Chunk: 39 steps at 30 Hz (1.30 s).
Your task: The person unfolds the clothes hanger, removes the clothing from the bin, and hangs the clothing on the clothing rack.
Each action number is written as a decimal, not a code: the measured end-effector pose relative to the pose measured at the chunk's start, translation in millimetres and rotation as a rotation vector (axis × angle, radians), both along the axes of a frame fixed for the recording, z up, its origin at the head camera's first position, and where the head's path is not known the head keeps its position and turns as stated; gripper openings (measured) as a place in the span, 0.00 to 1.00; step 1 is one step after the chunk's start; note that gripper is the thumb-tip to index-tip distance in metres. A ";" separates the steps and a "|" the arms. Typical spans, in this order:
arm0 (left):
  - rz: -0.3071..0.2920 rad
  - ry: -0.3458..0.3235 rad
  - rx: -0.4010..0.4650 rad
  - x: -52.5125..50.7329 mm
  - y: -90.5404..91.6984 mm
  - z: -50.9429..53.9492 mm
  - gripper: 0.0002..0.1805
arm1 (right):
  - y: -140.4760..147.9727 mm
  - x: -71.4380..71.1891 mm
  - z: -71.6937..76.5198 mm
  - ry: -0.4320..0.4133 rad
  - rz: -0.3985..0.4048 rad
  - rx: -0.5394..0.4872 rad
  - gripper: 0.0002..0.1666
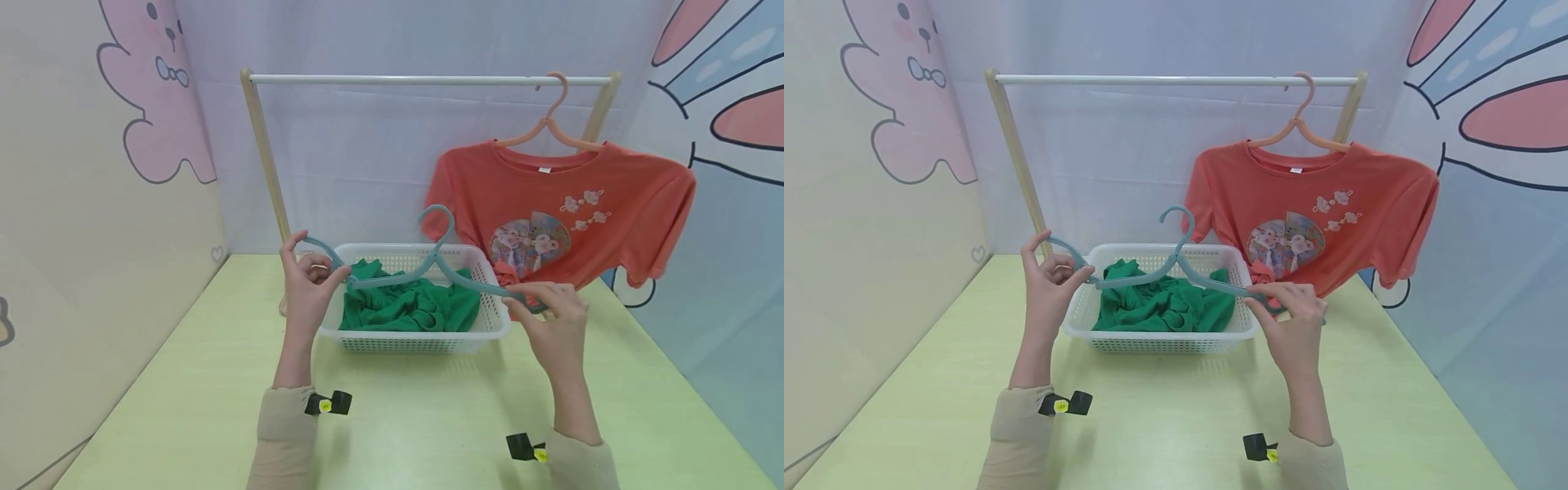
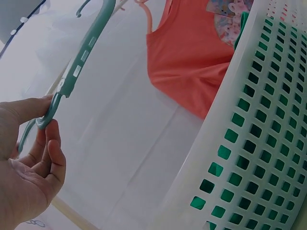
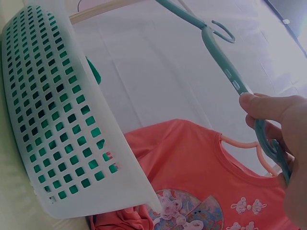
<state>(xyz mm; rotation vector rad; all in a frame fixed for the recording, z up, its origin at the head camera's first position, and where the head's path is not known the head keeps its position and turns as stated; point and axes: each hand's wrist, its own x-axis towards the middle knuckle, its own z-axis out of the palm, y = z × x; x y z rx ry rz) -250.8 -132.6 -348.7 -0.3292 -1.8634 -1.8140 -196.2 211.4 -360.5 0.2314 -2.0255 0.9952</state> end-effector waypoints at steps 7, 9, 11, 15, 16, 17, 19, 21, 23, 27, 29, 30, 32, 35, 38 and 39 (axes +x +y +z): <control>0.003 0.005 0.113 0.6 3.4 0.7 0.45 | -1.4 2.5 2.3 -0.024 -0.018 -0.054 0.15; -0.002 0.007 0.131 0.5 3.5 0.5 0.45 | -1.5 2.8 2.6 -0.026 -0.022 -0.064 0.15; 0.000 0.006 0.131 0.6 3.3 0.4 0.45 | -1.5 2.9 2.7 -0.025 -0.024 -0.066 0.15; 0.065 -0.003 0.043 0.9 1.1 1.1 0.45 | -0.9 3.5 2.8 -0.017 -0.020 -0.059 0.15; 0.097 -0.001 -0.005 0.7 0.2 1.4 0.44 | -0.6 3.6 2.8 -0.013 -0.016 -0.055 0.15; 0.136 -0.002 -0.062 0.4 -0.7 1.7 0.44 | -0.3 3.8 2.8 -0.012 -0.014 -0.052 0.16; 0.212 0.009 -0.196 -0.6 -3.0 1.8 0.41 | 0.1 4.0 2.6 -0.012 -0.008 -0.049 0.16; 0.290 0.040 -0.342 -2.1 -5.5 1.0 0.36 | 0.0 4.4 2.2 -0.020 -0.005 -0.044 0.16; 0.342 0.086 -0.460 -3.5 -7.8 -0.5 0.29 | -0.5 4.7 1.9 -0.030 -0.004 -0.038 0.16; 0.367 0.192 -0.598 -6.2 -10.7 -4.3 0.16 | -1.6 4.0 1.4 -0.039 -0.011 -0.024 0.16; 0.344 0.236 -0.629 -6.8 -11.2 -5.4 0.12 | -1.8 3.5 1.3 -0.039 -0.013 -0.023 0.16; 0.333 0.252 -0.645 -6.9 -11.3 -5.8 0.10 | -1.9 3.4 1.2 -0.039 -0.015 -0.021 0.17; 0.300 0.272 -0.674 -6.1 -12.2 -6.1 0.06 | -1.6 3.2 0.9 -0.038 -0.014 -0.020 0.17; 0.252 0.287 -0.713 -4.6 -14.2 -6.9 0.03 | -1.1 3.4 0.6 -0.039 -0.013 -0.016 0.17; 0.221 0.282 -0.736 -3.7 -17.0 -8.5 0.04 | -0.6 3.8 0.7 -0.042 -0.013 -0.022 0.17; 0.217 0.287 -0.741 -3.9 -17.9 -9.3 0.04 | -0.5 4.0 0.8 -0.044 -0.014 -0.024 0.17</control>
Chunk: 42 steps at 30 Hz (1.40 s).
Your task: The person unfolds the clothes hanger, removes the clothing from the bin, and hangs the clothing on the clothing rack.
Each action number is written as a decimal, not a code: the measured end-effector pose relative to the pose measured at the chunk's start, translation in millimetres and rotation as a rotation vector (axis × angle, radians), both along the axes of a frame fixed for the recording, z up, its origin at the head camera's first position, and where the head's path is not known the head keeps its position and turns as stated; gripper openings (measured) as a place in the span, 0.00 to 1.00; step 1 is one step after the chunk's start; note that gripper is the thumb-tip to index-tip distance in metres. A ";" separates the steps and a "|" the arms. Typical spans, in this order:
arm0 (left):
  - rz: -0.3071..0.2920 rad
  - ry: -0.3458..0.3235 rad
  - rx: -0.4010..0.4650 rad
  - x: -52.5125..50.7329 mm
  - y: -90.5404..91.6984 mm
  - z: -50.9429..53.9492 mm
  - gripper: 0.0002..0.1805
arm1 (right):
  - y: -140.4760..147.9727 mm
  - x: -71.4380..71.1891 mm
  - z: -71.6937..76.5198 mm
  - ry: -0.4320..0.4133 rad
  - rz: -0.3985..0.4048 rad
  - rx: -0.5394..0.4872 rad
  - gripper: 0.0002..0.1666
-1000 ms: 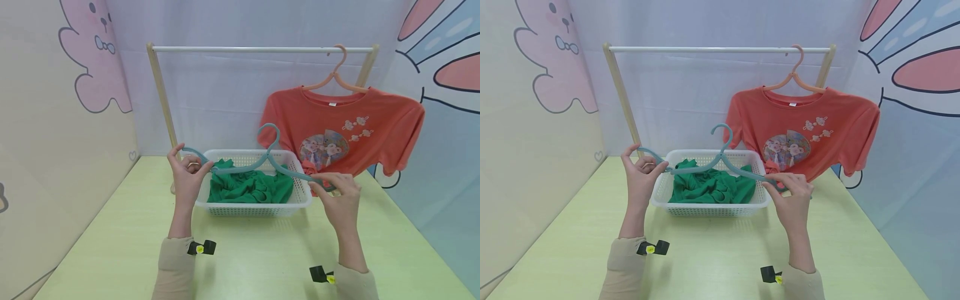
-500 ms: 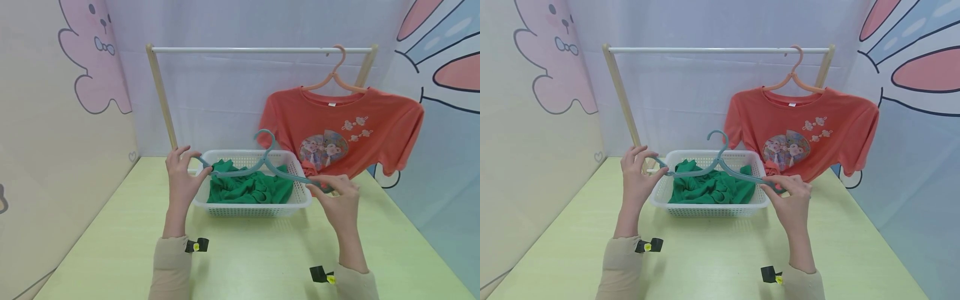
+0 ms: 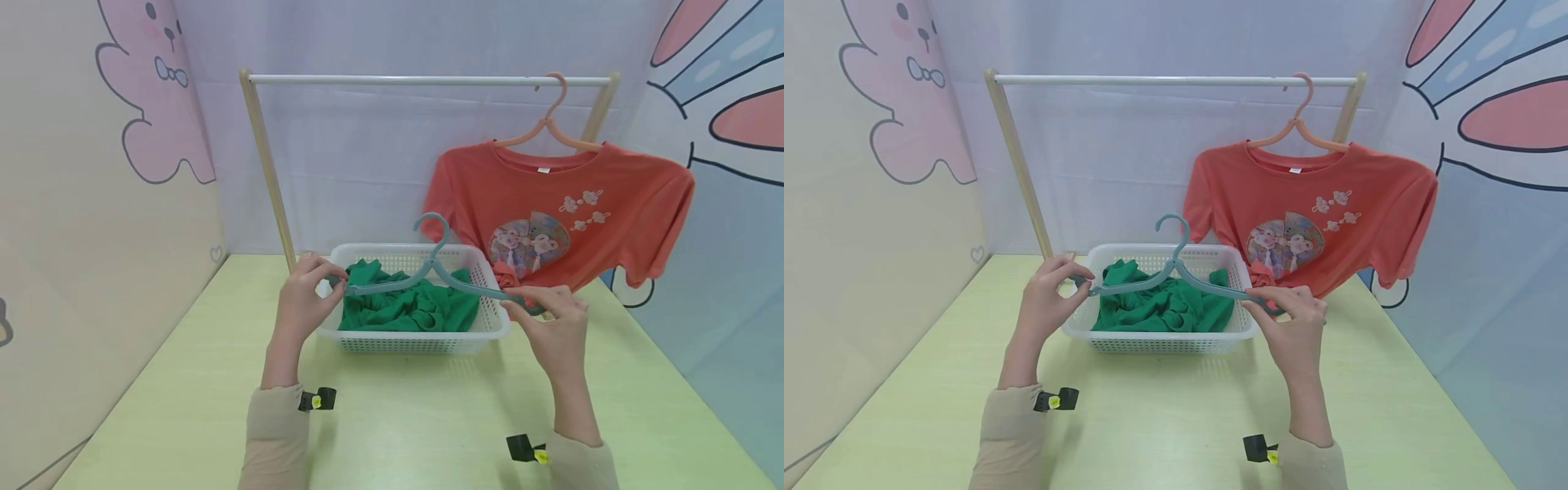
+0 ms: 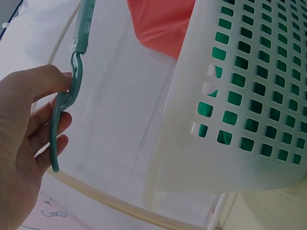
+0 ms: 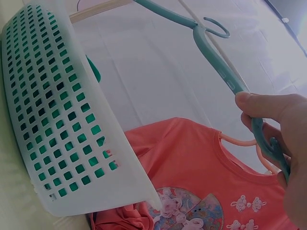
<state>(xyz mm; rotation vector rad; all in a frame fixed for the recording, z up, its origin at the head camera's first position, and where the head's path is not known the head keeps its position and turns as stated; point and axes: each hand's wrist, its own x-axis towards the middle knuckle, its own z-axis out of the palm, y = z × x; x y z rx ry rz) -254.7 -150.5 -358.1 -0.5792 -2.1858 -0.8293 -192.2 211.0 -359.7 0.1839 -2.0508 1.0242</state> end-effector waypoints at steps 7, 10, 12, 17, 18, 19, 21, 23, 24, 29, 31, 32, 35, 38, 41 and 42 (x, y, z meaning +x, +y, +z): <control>-0.065 0.026 -0.004 -1.1 -4.9 -2.1 0.05 | 1.6 0.1 -0.8 -0.009 -0.027 -0.035 0.16; -0.106 0.005 0.027 -0.8 -5.7 -1.8 0.09 | 2.4 -0.2 -1.5 -0.020 -0.051 -0.059 0.16; -0.134 -0.012 0.051 -0.3 -5.8 -1.2 0.11 | 2.7 -0.5 -1.9 -0.030 -0.064 -0.079 0.15; -0.188 -0.035 0.094 1.4 -5.1 0.2 0.15 | 2.1 -0.4 -2.2 -0.053 -0.078 -0.119 0.15; -0.195 -0.042 0.099 1.7 -4.9 0.3 0.15 | 1.7 -0.3 -2.1 -0.056 -0.079 -0.123 0.15; -0.194 -0.048 0.095 1.7 -4.8 0.0 0.15 | 1.4 -0.1 -2.2 -0.058 -0.079 -0.126 0.15; -0.183 -0.058 0.077 2.0 -4.3 -0.1 0.16 | 0.7 0.0 -2.3 -0.062 -0.076 -0.131 0.15; -0.160 -0.061 0.054 2.1 -3.4 -0.8 0.15 | 0.0 0.0 -2.3 -0.072 -0.072 -0.128 0.15; -0.146 -0.064 0.044 2.3 -3.1 -1.0 0.15 | -0.1 -0.1 -2.3 -0.080 -0.061 -0.126 0.15; -0.080 -0.119 0.044 6.0 -3.4 -0.7 0.11 | 3.7 1.6 0.4 -0.167 0.036 0.029 0.13; -0.059 -0.159 0.042 7.7 -4.8 0.0 0.10 | 8.1 2.2 3.0 -0.208 0.103 0.128 0.13; -0.049 -0.180 0.036 8.5 -5.3 0.6 0.09 | 10.4 2.1 4.7 -0.227 0.139 0.174 0.13; -0.032 -0.232 0.013 9.3 -7.0 2.2 0.09 | 16.5 0.4 9.6 -0.289 0.249 0.253 0.14; -0.030 -0.274 -0.002 9.5 -7.7 3.4 0.08 | 21.2 -3.4 14.6 -0.356 0.373 0.281 0.15; -0.038 -0.303 0.003 8.8 -8.6 3.6 0.08 | 26.7 -8.6 20.9 -0.416 0.534 0.288 0.16; -0.040 -0.311 0.008 8.4 -8.9 3.4 0.07 | 28.7 -10.5 23.2 -0.442 0.591 0.282 0.17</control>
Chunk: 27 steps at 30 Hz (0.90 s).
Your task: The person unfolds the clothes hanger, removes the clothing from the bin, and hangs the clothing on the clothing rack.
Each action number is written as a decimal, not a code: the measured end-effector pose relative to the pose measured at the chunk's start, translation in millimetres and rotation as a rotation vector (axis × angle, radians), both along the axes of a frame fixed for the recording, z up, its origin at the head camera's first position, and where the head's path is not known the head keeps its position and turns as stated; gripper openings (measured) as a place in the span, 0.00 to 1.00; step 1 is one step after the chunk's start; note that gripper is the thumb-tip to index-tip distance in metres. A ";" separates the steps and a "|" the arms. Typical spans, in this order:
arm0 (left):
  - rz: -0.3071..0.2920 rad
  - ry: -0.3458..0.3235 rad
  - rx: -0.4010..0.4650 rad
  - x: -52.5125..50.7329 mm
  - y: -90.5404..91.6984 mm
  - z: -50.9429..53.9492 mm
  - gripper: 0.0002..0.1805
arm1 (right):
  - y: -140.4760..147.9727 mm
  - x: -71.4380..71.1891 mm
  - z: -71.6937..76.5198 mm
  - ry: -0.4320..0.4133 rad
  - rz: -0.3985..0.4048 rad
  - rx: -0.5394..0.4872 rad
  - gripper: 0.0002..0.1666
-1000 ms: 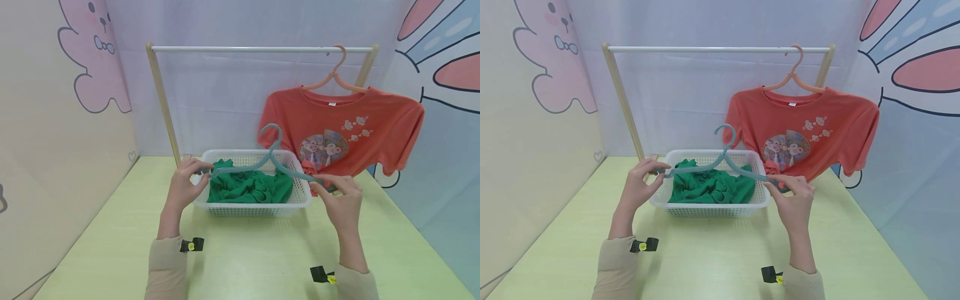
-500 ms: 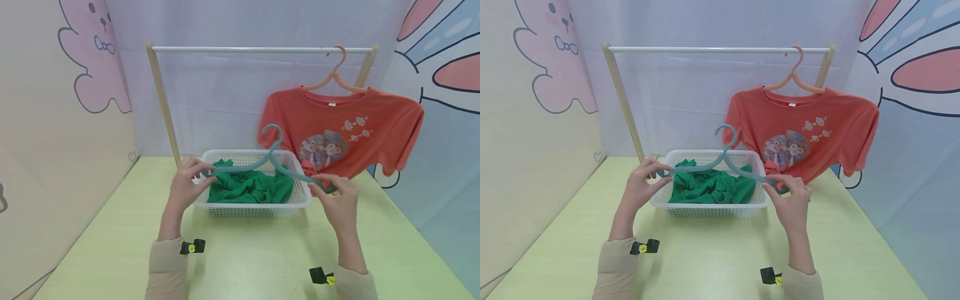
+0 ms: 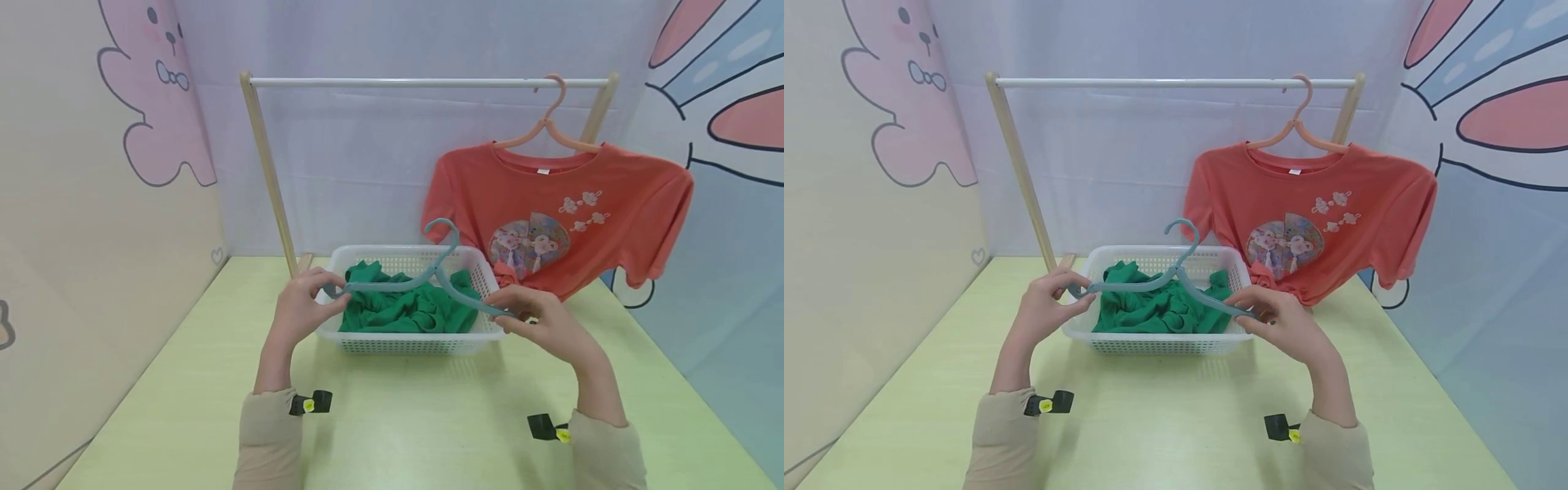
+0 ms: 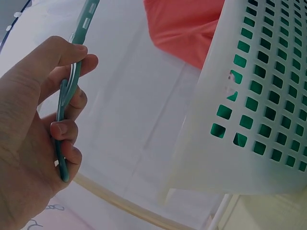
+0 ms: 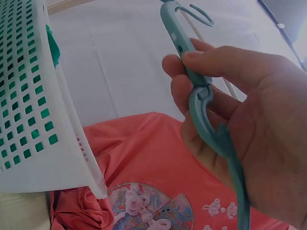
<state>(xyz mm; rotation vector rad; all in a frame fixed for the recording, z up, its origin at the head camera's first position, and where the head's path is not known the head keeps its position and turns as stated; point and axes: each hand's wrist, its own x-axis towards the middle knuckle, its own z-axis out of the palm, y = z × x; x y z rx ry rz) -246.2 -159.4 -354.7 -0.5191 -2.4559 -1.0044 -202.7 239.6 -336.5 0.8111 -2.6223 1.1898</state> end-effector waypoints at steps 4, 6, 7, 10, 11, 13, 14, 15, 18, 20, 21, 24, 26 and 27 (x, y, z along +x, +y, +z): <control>-0.006 -0.026 0.028 -2.0 -1.9 -2.2 0.07 | 6.3 -7.1 9.6 -0.106 0.151 -0.007 0.18; -0.008 -0.033 0.037 -3.0 -2.7 -3.0 0.07 | 8.5 -9.7 12.9 -0.147 0.201 -0.008 0.18; -0.010 -0.036 0.041 -3.6 -3.1 -3.5 0.07 | 9.3 -10.9 14.0 -0.162 0.225 -0.012 0.19; -0.009 -0.045 0.051 -4.5 -3.9 -3.5 0.07 | 11.3 -13.9 15.2 -0.214 0.286 -0.035 0.20; -0.009 -0.050 0.055 -4.9 -4.2 -3.3 0.07 | 11.9 -15.0 14.9 -0.226 0.301 -0.044 0.21; -0.003 -0.059 0.057 -5.8 -4.4 -2.6 0.07 | 12.7 -16.9 14.1 -0.242 0.316 -0.059 0.21; 0.000 -0.061 0.057 -5.8 -4.2 -1.7 0.07 | 13.0 -17.6 13.7 -0.247 0.318 -0.064 0.21; 0.004 -0.059 0.053 -6.4 -3.9 -1.1 0.07 | 13.3 -18.2 13.2 -0.252 0.314 -0.068 0.22; 0.020 -0.052 0.022 -8.8 -2.4 0.6 0.08 | 13.4 -19.2 11.8 -0.267 0.286 -0.074 0.22; 0.028 -0.041 0.003 -10.5 -0.9 2.6 0.08 | 13.6 -20.1 10.9 -0.278 0.273 -0.074 0.22; 0.030 -0.037 -0.007 -11.8 -0.2 3.6 0.09 | 14.0 -20.7 10.4 -0.278 0.268 -0.074 0.22; 0.029 -0.024 -0.029 -15.3 2.5 7.8 0.10 | 16.4 -22.3 9.7 -0.263 0.257 -0.072 0.23; 0.023 -0.011 -0.044 -18.4 4.4 10.0 0.10 | 18.9 -23.2 9.5 -0.246 0.247 -0.076 0.22; 0.013 0.000 -0.048 -20.1 5.4 11.0 0.10 | 20.4 -23.6 9.5 -0.235 0.242 -0.079 0.22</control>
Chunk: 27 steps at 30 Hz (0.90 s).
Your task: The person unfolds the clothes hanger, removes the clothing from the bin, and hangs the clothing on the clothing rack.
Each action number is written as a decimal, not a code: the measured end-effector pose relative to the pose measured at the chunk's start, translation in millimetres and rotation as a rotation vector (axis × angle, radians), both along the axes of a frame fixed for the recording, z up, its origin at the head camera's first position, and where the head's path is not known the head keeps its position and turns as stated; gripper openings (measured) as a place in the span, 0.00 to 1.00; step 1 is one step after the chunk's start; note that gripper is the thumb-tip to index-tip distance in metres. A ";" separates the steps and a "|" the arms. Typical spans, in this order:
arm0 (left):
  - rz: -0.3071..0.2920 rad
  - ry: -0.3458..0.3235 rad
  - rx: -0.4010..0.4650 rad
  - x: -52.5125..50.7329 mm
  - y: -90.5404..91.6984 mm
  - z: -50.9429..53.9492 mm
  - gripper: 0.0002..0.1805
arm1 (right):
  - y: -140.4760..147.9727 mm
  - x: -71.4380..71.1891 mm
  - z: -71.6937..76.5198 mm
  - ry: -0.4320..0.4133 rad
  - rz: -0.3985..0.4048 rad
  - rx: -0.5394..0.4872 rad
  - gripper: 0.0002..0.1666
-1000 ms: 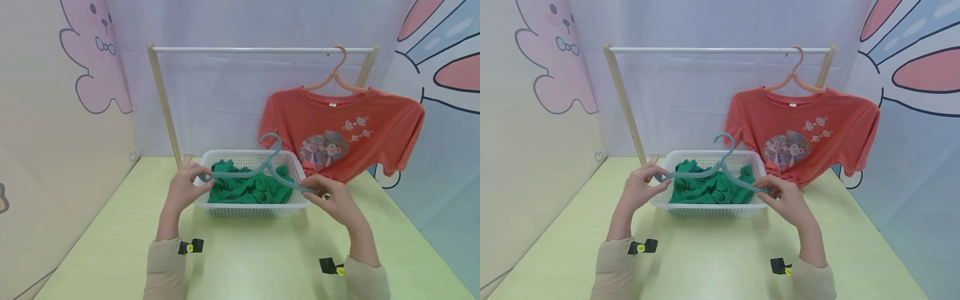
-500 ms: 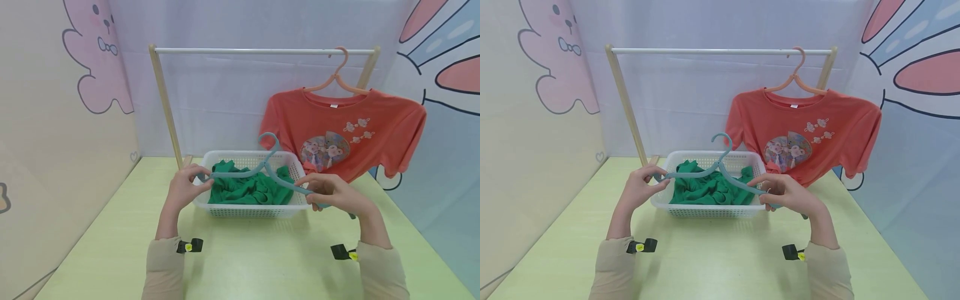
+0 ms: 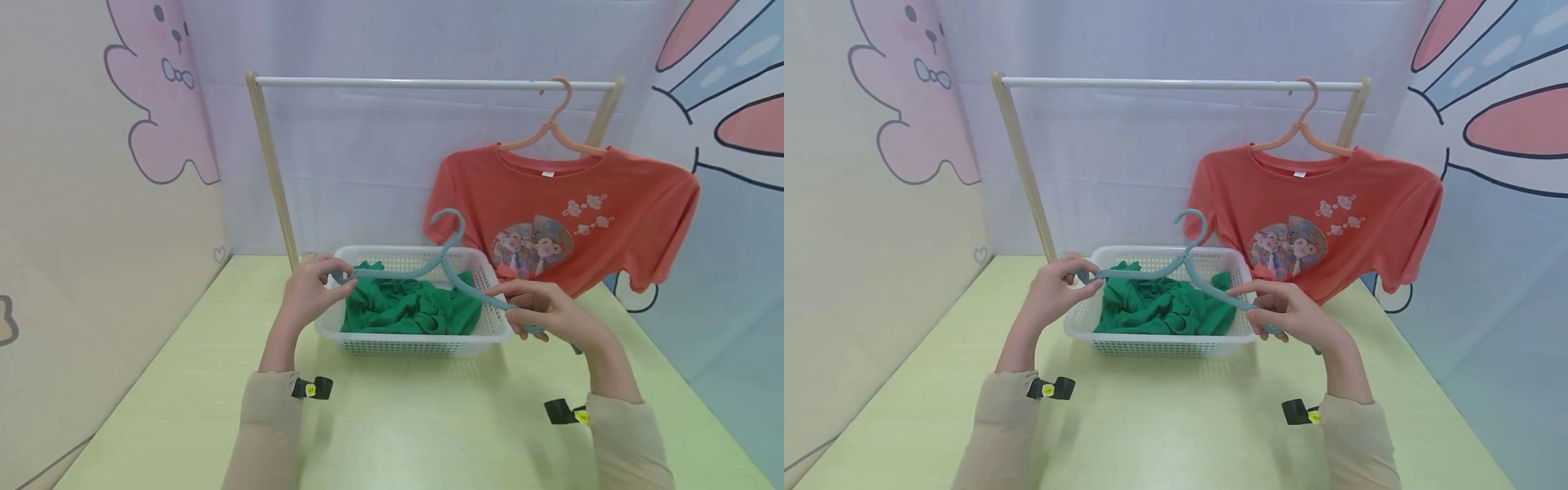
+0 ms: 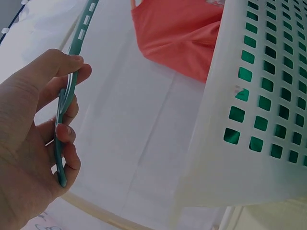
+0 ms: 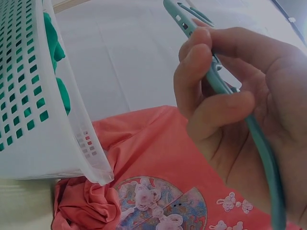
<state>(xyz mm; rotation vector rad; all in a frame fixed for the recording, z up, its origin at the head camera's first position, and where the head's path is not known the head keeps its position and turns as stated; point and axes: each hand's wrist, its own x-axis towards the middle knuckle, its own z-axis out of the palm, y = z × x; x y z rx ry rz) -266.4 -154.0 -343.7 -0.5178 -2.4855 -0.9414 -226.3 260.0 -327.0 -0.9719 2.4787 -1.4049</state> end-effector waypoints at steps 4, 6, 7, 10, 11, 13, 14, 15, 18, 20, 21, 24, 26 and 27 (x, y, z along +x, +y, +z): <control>-0.069 0.037 0.003 -9.0 3.1 3.6 0.10 | 7.3 -0.8 0.3 0.021 -0.019 -0.013 0.22; -0.125 0.036 0.013 -13.8 3.5 6.2 0.10 | 11.4 -0.3 1.3 0.024 -0.021 -0.017 0.22; -0.153 0.022 0.020 -16.2 3.2 7.8 0.12 | 13.8 0.3 2.3 0.022 -0.024 -0.017 0.22; -0.208 -0.055 0.042 -24.7 -0.4 12.6 0.17 | 22.4 3.6 5.8 0.022 -0.041 0.000 0.22; -0.213 -0.084 0.040 -28.1 -2.4 13.8 0.20 | 25.7 5.0 7.2 0.025 -0.050 0.008 0.22; -0.212 -0.142 0.033 -34.1 -6.5 16.5 0.25 | 32.5 7.9 9.5 0.039 -0.072 0.021 0.23; -0.205 -0.166 0.022 -37.2 -8.6 17.2 0.26 | 35.7 9.2 10.7 0.047 -0.081 0.027 0.23; -0.200 -0.185 0.002 -40.1 -10.6 17.5 0.27 | 38.9 10.4 11.7 0.053 -0.089 0.029 0.23; -0.195 -0.248 -0.080 -48.1 -14.0 16.3 0.28 | 46.9 13.9 14.1 0.077 -0.133 0.042 0.22; -0.200 -0.288 -0.148 -53.8 -14.3 13.4 0.26 | 51.6 16.3 15.6 0.097 -0.170 0.053 0.23; -0.211 -0.303 -0.189 -56.3 -13.7 11.8 0.25 | 53.7 17.5 16.1 0.108 -0.189 0.058 0.23; -0.284 -0.350 -0.277 -61.7 -8.7 7.6 0.24 | 58.9 19.9 17.6 0.147 -0.202 0.054 0.24; -0.348 -0.369 -0.320 -63.3 -4.3 5.7 0.23 | 61.3 20.3 18.0 0.166 -0.186 0.041 0.24; -0.382 -0.385 -0.331 -63.6 -1.7 5.1 0.22 | 61.9 20.2 18.2 0.177 -0.178 0.037 0.24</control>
